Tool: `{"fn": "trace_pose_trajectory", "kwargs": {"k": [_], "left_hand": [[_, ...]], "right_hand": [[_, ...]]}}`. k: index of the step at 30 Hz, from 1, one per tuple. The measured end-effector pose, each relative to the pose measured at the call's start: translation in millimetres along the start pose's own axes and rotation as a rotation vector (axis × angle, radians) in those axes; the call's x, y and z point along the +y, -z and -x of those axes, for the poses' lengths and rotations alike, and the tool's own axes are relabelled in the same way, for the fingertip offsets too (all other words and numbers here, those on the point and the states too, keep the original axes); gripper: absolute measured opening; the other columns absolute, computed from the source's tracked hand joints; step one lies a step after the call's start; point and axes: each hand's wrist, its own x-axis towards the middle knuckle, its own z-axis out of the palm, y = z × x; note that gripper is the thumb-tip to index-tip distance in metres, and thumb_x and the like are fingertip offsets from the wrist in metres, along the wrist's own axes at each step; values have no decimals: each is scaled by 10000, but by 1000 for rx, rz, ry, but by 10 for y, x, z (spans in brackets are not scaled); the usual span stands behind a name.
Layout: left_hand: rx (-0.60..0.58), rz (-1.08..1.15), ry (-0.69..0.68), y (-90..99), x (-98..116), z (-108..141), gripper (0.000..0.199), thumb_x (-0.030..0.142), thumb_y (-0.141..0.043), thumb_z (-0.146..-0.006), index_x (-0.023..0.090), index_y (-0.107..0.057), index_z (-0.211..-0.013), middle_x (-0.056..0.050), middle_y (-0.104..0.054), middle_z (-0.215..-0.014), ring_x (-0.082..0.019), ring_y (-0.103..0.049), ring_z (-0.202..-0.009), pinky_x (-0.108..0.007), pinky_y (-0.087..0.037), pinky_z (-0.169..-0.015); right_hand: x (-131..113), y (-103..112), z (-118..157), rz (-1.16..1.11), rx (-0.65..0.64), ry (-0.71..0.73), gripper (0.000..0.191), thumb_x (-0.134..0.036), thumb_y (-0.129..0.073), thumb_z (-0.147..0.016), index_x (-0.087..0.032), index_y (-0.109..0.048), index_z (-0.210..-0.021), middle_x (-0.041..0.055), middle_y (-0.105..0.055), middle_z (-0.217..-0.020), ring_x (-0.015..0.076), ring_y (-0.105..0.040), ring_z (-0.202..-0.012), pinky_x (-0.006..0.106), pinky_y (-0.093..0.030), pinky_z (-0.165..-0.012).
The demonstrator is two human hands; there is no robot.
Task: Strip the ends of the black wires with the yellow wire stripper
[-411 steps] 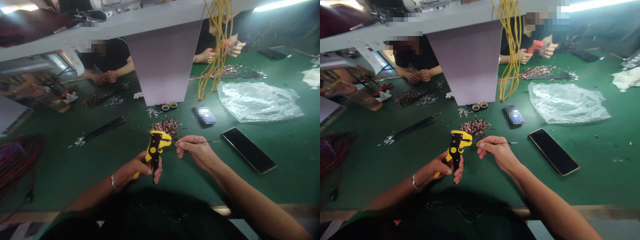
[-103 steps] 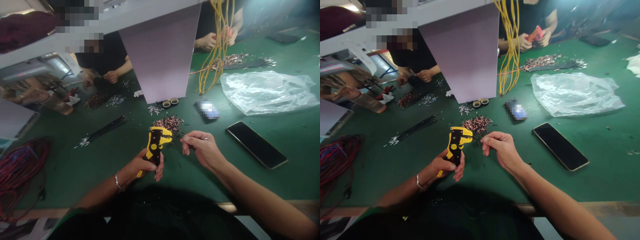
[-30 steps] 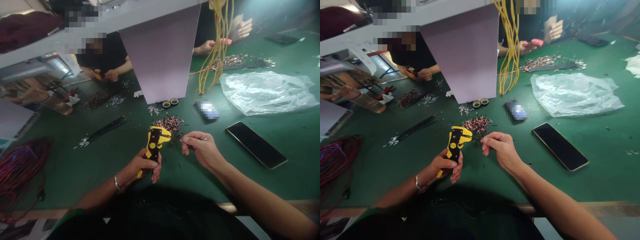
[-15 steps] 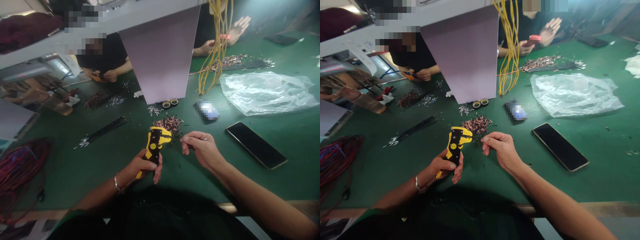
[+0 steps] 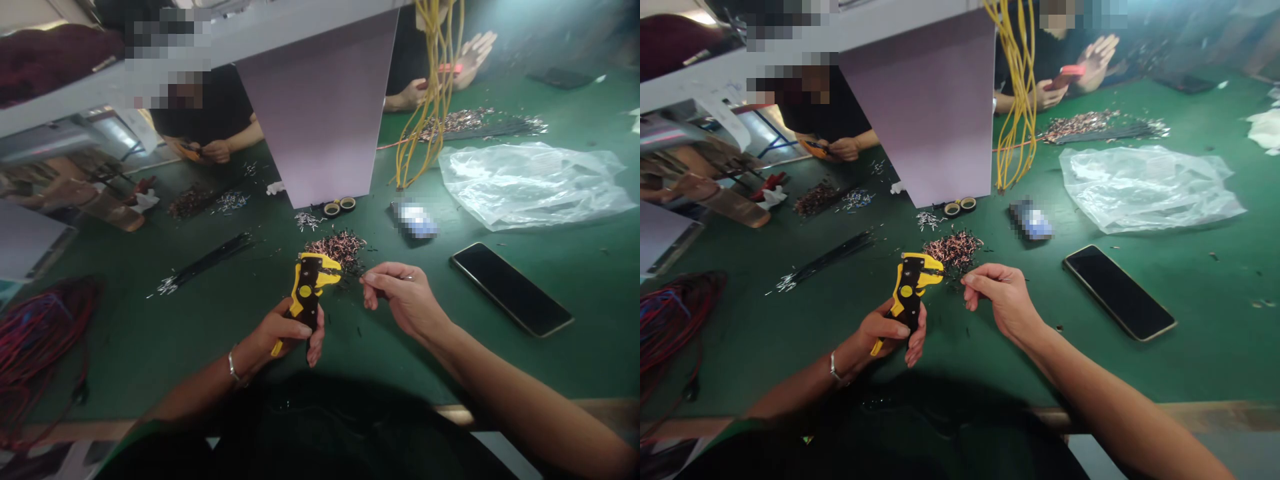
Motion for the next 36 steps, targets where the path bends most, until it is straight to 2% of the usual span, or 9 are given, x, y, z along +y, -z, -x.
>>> {"fn": "trace_pose_trajectory", "kwargs": {"k": [36], "left_hand": [[30, -10, 21, -48, 14, 16, 193, 157, -683, -718, 85, -661, -896, -53, -644, -656, -172, -626, -510, -322, -558, -506]], "right_hand": [[11, 0, -8, 22, 2, -11, 86, -232, -770, -684, -180, -744, -620, 1, -665, -499, 120, -555, -409, 284, -453, -473]]}}
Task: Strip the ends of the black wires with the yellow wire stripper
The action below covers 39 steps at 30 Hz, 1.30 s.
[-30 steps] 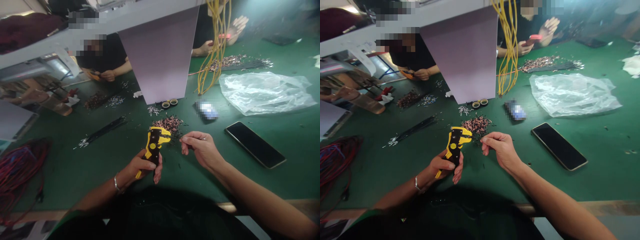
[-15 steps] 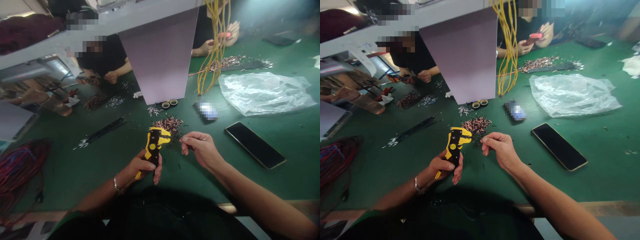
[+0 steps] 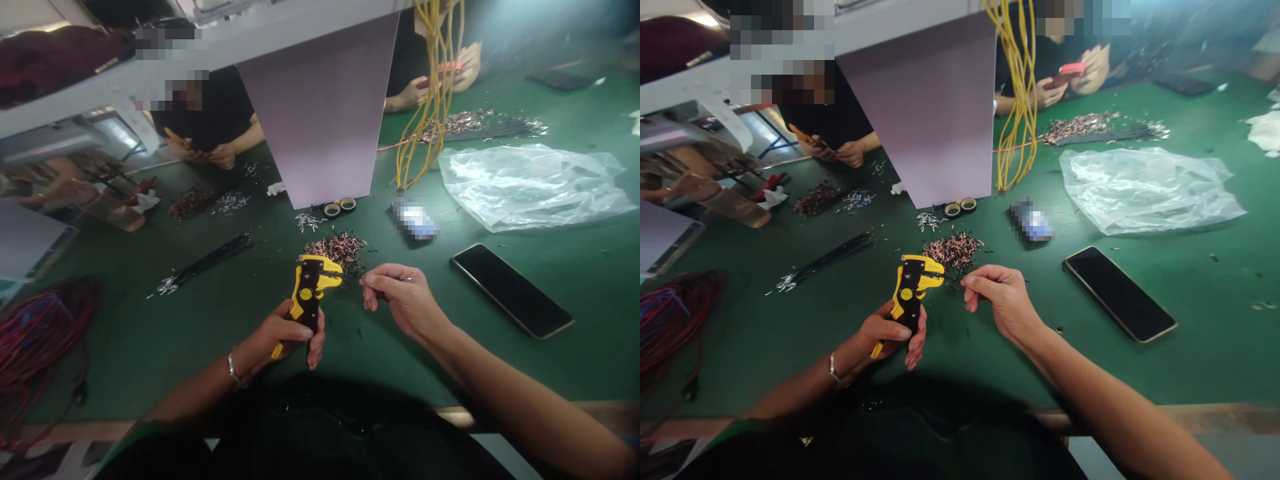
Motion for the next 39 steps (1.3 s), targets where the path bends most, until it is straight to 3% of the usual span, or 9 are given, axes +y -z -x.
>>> {"fn": "trace_pose_trajectory", "kwargs": {"k": [39], "left_hand": [[43, -49, -19, 1, -17, 11, 106, 180, -687, -797, 111, -619, -840, -6, -593, -549, -135, -554, -398, -276, -520, -416]], "right_hand": [[-4, -7, 4, 8, -3, 0, 97, -232, -761, -699, -191, -737, -615, 0, -661, -502, 125, -548, -415, 294, -443, -471]]}}
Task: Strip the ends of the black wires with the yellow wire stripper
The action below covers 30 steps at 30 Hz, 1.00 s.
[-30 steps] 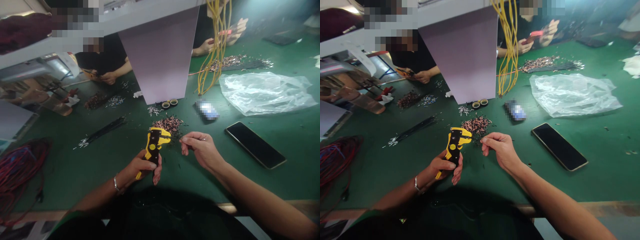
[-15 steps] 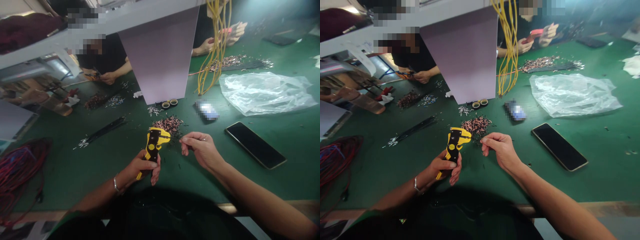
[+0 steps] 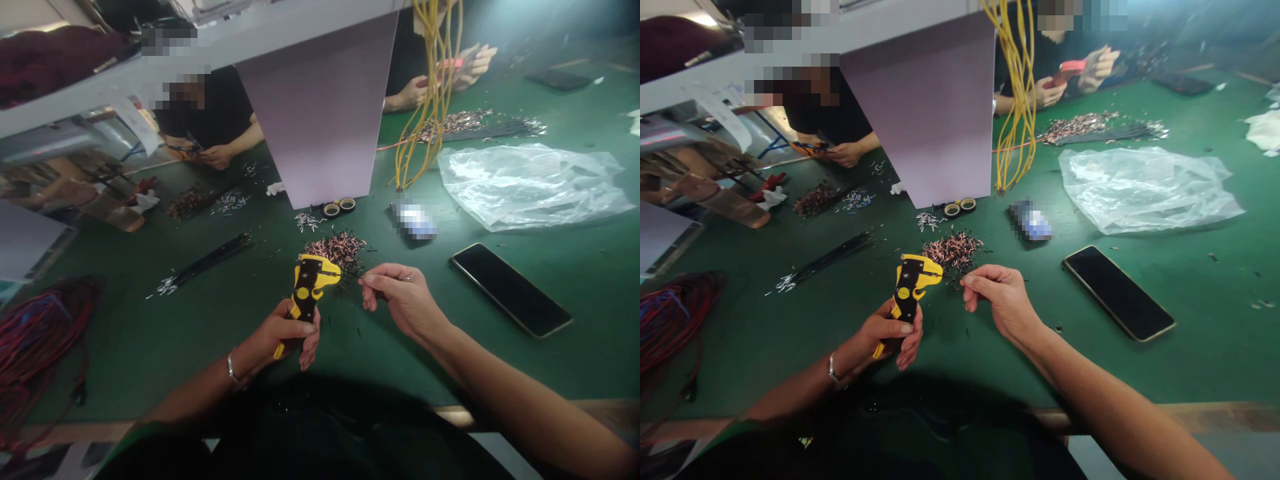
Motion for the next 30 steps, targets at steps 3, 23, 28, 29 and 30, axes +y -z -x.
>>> {"fn": "trace_pose_trajectory", "kwargs": {"k": [3, 23, 28, 29, 30], "left_hand": [[-6, 3, 12, 7, -10, 1, 114, 185, -692, -795, 116, -611, -834, -2, -591, -553, -130, -546, -397, -273, -513, -413], [42, -13, 8, 31, -36, 5, 147, 207, -696, -803, 142, -564, -807, 42, -545, -515, -94, -473, -332, -220, -463, -342], [45, -4, -31, 21, -49, 2, 139, 210, -694, -814, 138, -577, -803, 47, -528, -483, -85, -440, -302, -201, -433, -316], [51, -4, -34, 16, -51, 2, 133, 206, -691, -815, 138, -577, -803, 48, -524, -481, -83, -435, -301, -199, -430, -316], [63, -5, -37, 10, -52, 2, 126, 199, -688, -814, 138, -578, -805, 51, -519, -481, -80, -428, -302, -197, -427, -316]], "right_hand": [[-12, -10, 1, 0, 4, 7, 100, -237, -767, -693, -189, -736, -611, -2, -658, -498, 122, -549, -410, 291, -444, -471], [5, 0, -5, -13, 10, 5, 90, -232, -762, -695, -186, -747, -618, 2, -659, -500, 121, -548, -411, 289, -446, -471], [15, 0, -3, -18, 4, 1, 87, -232, -764, -696, -184, -747, -625, 4, -664, -508, 123, -556, -417, 289, -448, -476], [17, -1, -3, -21, 4, 1, 85, -230, -764, -695, -183, -747, -626, 5, -664, -507, 123, -558, -417, 287, -446, -476], [18, -3, -1, -23, 2, 1, 85, -228, -764, -695, -181, -747, -626, 5, -664, -506, 121, -559, -417, 284, -444, -474]]}}
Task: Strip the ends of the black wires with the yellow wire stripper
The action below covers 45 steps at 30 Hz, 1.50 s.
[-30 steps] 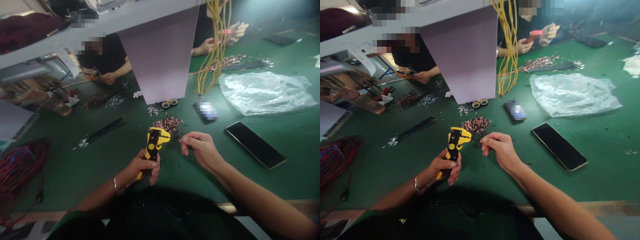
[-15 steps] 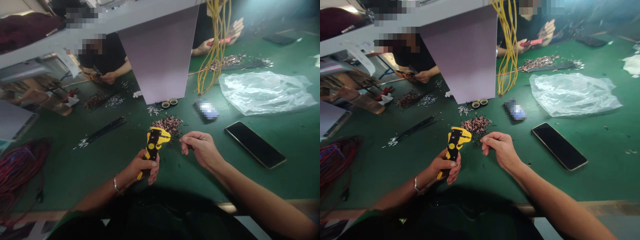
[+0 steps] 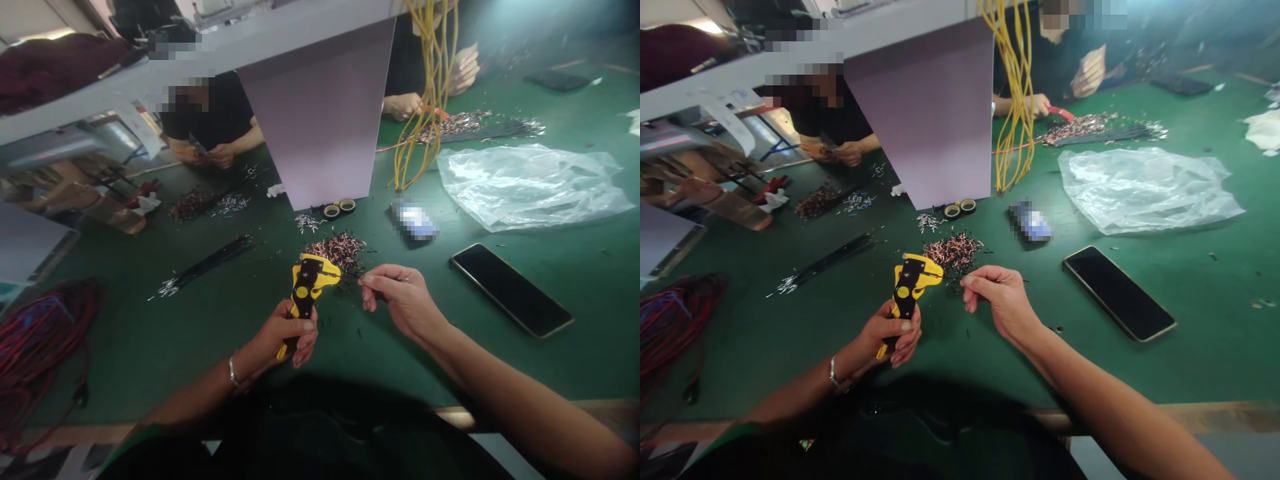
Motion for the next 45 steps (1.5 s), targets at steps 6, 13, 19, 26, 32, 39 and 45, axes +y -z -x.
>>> {"fn": "trace_pose_trajectory", "kwargs": {"k": [6, 13, 19, 26, 32, 39, 45], "left_hand": [[14, -11, -25, -25, 0, -3, 117, 163, -683, -798, 143, -568, -788, 70, -470, -481, -62, -374, -301, -181, -395, -306], [-45, 39, -4, 40, 10, -48, 135, 155, -684, -744, 132, -608, -854, 34, -523, -558, -90, -459, -387, -226, -452, -384], [-191, 61, 44, 58, 73, -70, 352, 249, -734, -686, 109, -634, -993, -47, -617, -719, -185, -609, -593, -364, -532, -591], [-250, -2, 9, 32, 145, -65, 535, 413, -673, -743, 79, -626, -1158, -105, -643, -809, -236, -636, -659, -427, -533, -652], [-246, -34, -7, 29, 201, -54, 545, 419, -663, -738, 82, -632, -1165, -99, -642, -800, -240, -640, -675, -428, -538, -669], [-257, -31, -8, 54, 190, -45, 566, 424, -641, -751, 62, -624, -1186, -108, -646, -809, -242, -645, -672, -429, -539, -665], [-255, -28, 5, 49, 191, -37, 552, 424, -636, -745, 65, -635, -1166, -106, -643, -800, -240, -644, -665, -424, -546, -653]], "right_hand": [[0, -16, 8, 11, -18, 11, 105, -238, -779, -682, -171, -739, -612, 5, -665, -507, 118, -561, -409, 274, -448, -468], [-4, -18, -14, 10, -27, 24, 117, -252, -780, -682, -178, -733, -605, 6, -665, -509, 122, -560, -412, 282, -452, -467], [-13, -1, -29, 0, -6, 45, 107, -255, -780, -661, -172, -740, -608, 5, -660, -500, 119, -558, -402, 278, -451, -461], [-47, 25, -38, -15, 1, 79, 113, -253, -785, -653, -167, -733, -600, 7, -660, -493, 120, -559, -397, 276, -450, -459], [-84, 22, -23, -14, -13, 102, 116, -252, -784, -665, -164, -736, -605, 8, -662, -499, 118, -561, -400, 280, -460, -469], [-62, 24, -21, -17, -26, 112, 107, -243, -782, -678, -169, -735, -616, 9, -669, -508, 118, -565, -408, 276, -452, -465], [-53, 32, -24, -15, -28, 109, 106, -236, -774, -687, -174, -734, -611, 6, -668, -508, 117, -565, -408, 279, -452, -467]]}}
